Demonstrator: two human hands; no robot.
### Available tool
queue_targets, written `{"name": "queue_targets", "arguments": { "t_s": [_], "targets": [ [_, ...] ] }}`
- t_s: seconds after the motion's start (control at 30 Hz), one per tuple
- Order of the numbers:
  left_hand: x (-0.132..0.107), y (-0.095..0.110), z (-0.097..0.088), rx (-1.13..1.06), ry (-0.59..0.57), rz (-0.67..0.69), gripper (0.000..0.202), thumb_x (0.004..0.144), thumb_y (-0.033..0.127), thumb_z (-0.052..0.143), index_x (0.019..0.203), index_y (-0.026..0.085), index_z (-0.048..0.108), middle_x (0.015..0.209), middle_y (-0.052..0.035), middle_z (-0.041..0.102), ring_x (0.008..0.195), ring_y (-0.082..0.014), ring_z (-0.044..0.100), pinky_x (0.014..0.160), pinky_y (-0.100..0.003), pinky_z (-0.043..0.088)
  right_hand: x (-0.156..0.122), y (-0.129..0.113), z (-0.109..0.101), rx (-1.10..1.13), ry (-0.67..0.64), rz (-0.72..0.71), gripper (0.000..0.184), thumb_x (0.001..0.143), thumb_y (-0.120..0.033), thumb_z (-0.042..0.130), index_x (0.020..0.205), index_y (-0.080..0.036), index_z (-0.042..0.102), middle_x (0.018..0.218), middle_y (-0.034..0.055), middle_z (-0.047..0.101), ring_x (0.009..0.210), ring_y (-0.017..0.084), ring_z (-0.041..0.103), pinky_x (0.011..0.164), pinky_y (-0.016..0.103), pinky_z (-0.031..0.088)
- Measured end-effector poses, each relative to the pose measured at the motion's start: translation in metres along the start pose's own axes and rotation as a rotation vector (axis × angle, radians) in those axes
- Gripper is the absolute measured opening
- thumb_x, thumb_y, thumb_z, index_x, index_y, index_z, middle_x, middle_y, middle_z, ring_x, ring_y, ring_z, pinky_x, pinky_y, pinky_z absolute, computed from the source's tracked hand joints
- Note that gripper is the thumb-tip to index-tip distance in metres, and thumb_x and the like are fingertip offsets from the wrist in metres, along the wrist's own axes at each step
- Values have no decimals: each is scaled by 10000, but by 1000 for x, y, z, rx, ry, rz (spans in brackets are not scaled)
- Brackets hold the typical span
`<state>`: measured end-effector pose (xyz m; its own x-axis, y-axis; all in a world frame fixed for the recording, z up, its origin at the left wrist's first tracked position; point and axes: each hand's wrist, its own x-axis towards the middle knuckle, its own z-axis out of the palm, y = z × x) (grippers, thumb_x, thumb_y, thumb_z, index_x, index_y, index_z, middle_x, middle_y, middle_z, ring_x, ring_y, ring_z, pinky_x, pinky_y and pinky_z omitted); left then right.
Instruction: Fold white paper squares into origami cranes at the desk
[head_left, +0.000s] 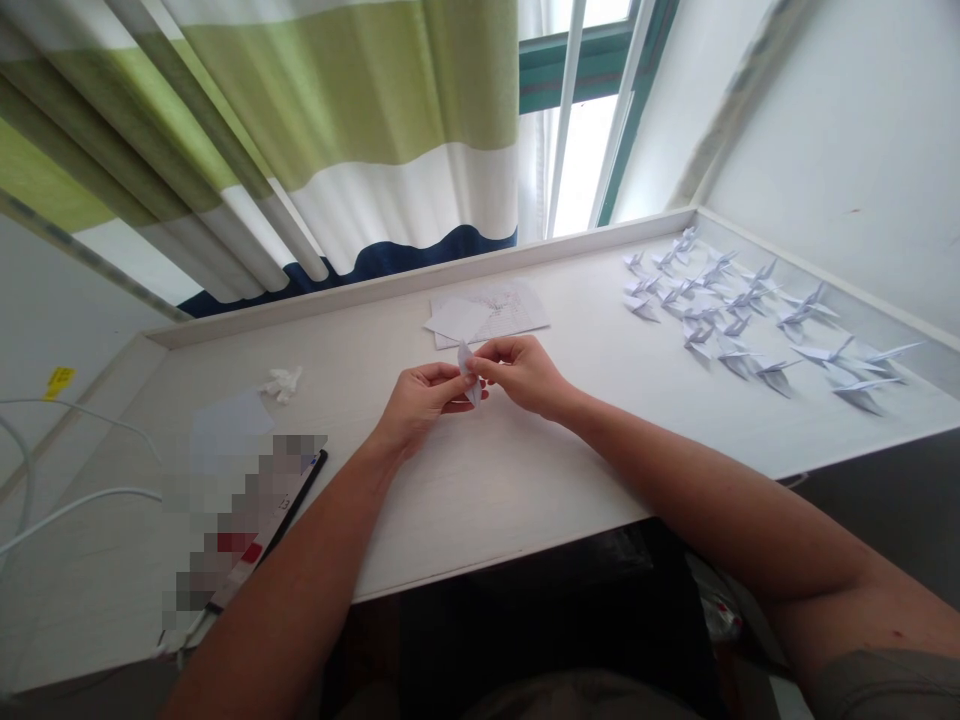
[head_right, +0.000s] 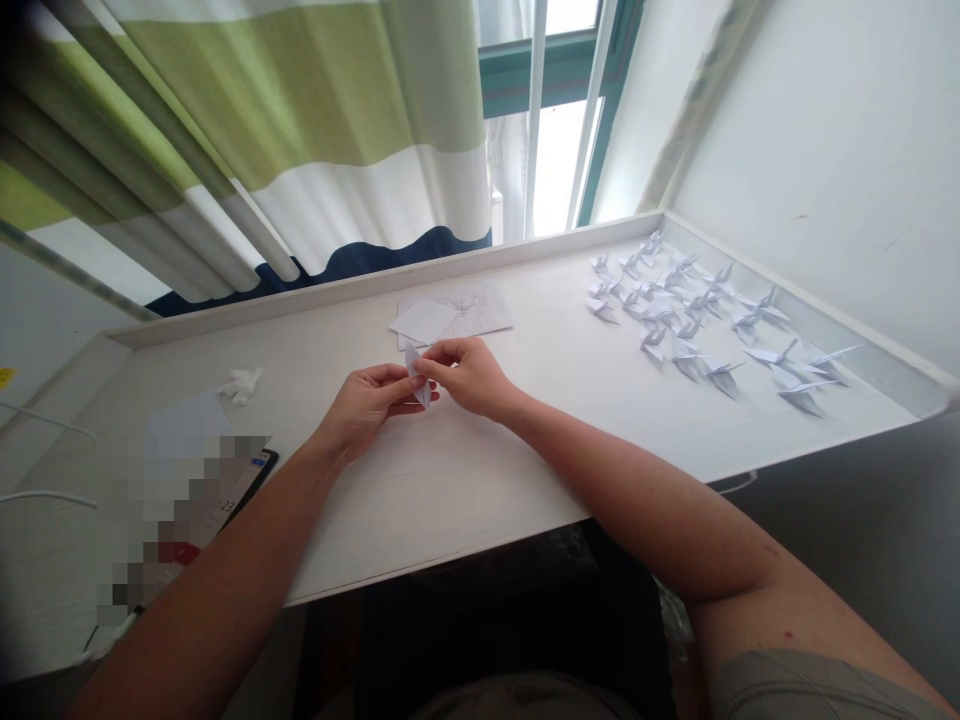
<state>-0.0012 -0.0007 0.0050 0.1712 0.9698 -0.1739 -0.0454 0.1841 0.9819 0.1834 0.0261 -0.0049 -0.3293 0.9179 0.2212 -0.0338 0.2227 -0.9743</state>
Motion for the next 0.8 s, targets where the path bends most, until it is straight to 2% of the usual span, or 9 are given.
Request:
{"name": "queue_targets", "arguments": {
  "t_s": [0.2, 0.33, 0.43, 0.63, 0.8],
  "targets": [
    [-2, 2, -1, 10, -35, 18, 361, 732, 450, 963, 878, 158, 807, 936, -111, 836, 896, -246, 802, 888, -405, 619, 1, 0, 0, 136, -24, 44, 372, 840, -517, 832, 767, -164, 738, 714, 21, 701, 637, 137, 636, 680, 321, 550],
    [-2, 2, 1, 8, -37, 11, 343, 720, 435, 966, 839, 158, 802, 883, -96, 826, 855, -243, 798, 862, -401, 629, 2, 3, 0, 102, -26, 41, 459, 861, -599, 799, 733, -172, 691, 690, 11, 667, 607, 126, 598, 611, 296, 515],
    [-2, 1, 0, 3, -25, 17, 354, 709, 434, 968, 841, 154, 798, 863, -96, 822, 853, -261, 804, 850, -411, 633, 4, 7, 1, 53, -39, 17, 489, 917, -623, 732, 723, -181, 653, 683, 15, 671, 607, 131, 607, 615, 291, 519],
    [1, -1, -2, 8, 10, 0, 378, 679, 436, 976, 828, 142, 791, 870, -115, 826, 842, -288, 817, 807, -405, 632, 7, 8, -1, 128, -53, 61, 381, 993, -476, 608, 776, -173, 686, 763, 41, 709, 664, 148, 672, 716, 319, 587],
    [0, 0, -2, 30, 11, 0, 397, 693, 467, 965, 851, 144, 797, 909, -136, 832, 865, -282, 810, 800, -401, 629, 4, 4, -2, 65, -45, 74, 196, 871, -319, 690, 746, -170, 716, 728, 31, 721, 675, 147, 669, 699, 296, 562]
  ]
}}
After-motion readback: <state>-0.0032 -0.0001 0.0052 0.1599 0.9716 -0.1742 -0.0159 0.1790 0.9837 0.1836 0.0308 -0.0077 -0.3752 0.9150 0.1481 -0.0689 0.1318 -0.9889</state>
